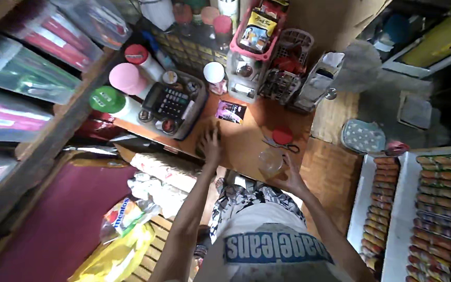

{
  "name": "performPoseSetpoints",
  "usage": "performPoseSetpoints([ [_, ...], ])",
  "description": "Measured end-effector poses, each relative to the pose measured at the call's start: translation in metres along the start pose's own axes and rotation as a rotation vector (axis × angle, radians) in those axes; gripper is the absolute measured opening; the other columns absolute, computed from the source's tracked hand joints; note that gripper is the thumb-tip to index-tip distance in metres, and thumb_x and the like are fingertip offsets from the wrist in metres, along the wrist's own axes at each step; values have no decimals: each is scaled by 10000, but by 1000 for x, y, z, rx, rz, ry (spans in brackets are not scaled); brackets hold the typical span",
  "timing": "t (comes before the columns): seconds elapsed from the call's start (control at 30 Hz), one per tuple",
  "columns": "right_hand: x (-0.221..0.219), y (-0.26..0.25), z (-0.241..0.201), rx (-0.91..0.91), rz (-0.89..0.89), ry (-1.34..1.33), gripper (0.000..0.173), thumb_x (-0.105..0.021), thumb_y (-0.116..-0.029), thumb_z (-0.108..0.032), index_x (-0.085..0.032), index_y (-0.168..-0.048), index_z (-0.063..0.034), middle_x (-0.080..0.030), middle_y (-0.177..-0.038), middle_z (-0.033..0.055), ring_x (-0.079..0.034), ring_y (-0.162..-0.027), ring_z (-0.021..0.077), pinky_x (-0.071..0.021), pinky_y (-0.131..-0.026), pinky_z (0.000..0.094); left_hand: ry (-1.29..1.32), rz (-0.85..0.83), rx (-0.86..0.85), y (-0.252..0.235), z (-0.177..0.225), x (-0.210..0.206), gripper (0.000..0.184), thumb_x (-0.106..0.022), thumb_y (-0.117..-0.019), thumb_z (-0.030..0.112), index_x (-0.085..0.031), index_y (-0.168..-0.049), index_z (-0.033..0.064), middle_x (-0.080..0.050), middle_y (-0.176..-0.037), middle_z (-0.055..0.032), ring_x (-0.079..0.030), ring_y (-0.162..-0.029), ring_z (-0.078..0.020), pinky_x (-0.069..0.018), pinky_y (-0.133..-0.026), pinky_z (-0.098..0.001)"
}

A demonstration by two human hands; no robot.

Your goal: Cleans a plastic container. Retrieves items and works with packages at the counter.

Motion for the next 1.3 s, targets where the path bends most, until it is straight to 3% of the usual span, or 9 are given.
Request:
performPoseSetpoints([
  [0.07, -6, -13, -1, 40, -36, 33, 1273, -925, -660, -334, -162, -1620, 4, -235, -1641, 288, -281, -1505, 440, -301, -1217, 540, 126, -17, -133, 9, 31, -9, 573, -647, -906, -1, -554, -1460, 113, -382, -1587, -242, -356, -1431, -523, -347, -1079, -715],
  [0.17, -9, -30, -10, 115, -112, 38, 1265, -924, -684, -337, -149, -1624, 2, -196, -1668, 253, -251, -1533, 389, -261, -1244, 500, 309, -152, -154, 10, 66, -17, 417, -505, -1002, 15, -604, -1404, 65, -520, -1489, -216, -452, -1388, -439, -374, -1139, -567],
  [0.3, -14, -52, -20, 161, -156, -129, 1164, -928, -670, -356, -296, -1578, 7, -375, -1587, 229, -393, -1462, 288, -356, -1203, 399, 518, -254, -28, 8, 86, -7, 365, -471, -1065, 72, -577, -1413, 46, -610, -1382, -203, -590, -1272, -339, -454, -1091, -486],
  [0.4, -9, -63, -41, 111, -155, -346, 978, -895, -750, -209, -353, -1518, 61, -486, -1502, 215, -501, -1371, 216, -443, -1130, 331, 411, -159, 34, 3, 70, 6, 365, -526, -1058, 146, -598, -1411, 88, -600, -1417, -169, -539, -1323, -376, -413, -1110, -554],
  [0.53, -4, -77, -67, 71, -197, -562, 846, -777, -869, -172, -293, -1519, 67, -560, -1383, 188, -604, -1211, 128, -521, -1023, 267, 213, 28, 241, -1, 11, 8, 417, -556, -1045, 229, -563, -1445, 110, -463, -1514, -263, -376, -1392, -555, -329, -1061, -737],
  [0.83, -41, -110, -70, 257, -207, -148, 1139, -940, -677, -325, -313, -1547, 57, -418, -1560, 236, -444, -1437, 242, -380, -1195, 345, 268, -47, 86, -6, 34, -2, 400, -548, -1028, 126, -576, -1417, 39, -517, -1488, -226, -437, -1395, -461, -351, -1152, -582],
  [1.0, -55, -111, -71, 308, -209, -174, 1125, -931, -697, -286, -293, -1562, 48, -368, -1597, 228, -408, -1463, 250, -356, -1207, 354, 286, -90, 147, -56, 39, 1, 477, -593, -1023, 141, -494, -1479, 44, -451, -1528, -253, -423, -1416, -447, -366, -1161, -568],
  [1.17, -40, -107, -64, 207, -281, 57, 1206, -871, -795, -302, -56, -1641, -30, -78, -1702, 219, -228, -1554, 333, -309, -1234, 459, 295, -120, 341, -109, 20, -11, 597, -555, -1050, 244, -356, -1551, -12, -493, -1485, -290, -512, -1371, -402, -398, -1161, -518],
  [1.3, 16, -100, -48, 134, 20, 53, 805, -740, -892, -85, -324, -1576, -3, -338, -1598, 272, -453, -1415, 388, -428, -1137, 490, 221, -187, 465, -128, 20, -8, 639, -514, -1063, 380, -386, -1524, -44, -506, -1479, -281, -517, -1371, -396, -398, -1150, -530],
])
Point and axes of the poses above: each hand's wrist, its own y-axis away from the middle knuckle, its own x-axis out of the back of the hand, z = x × y, the point moved 7 cm from there along -y, towards the middle knuckle
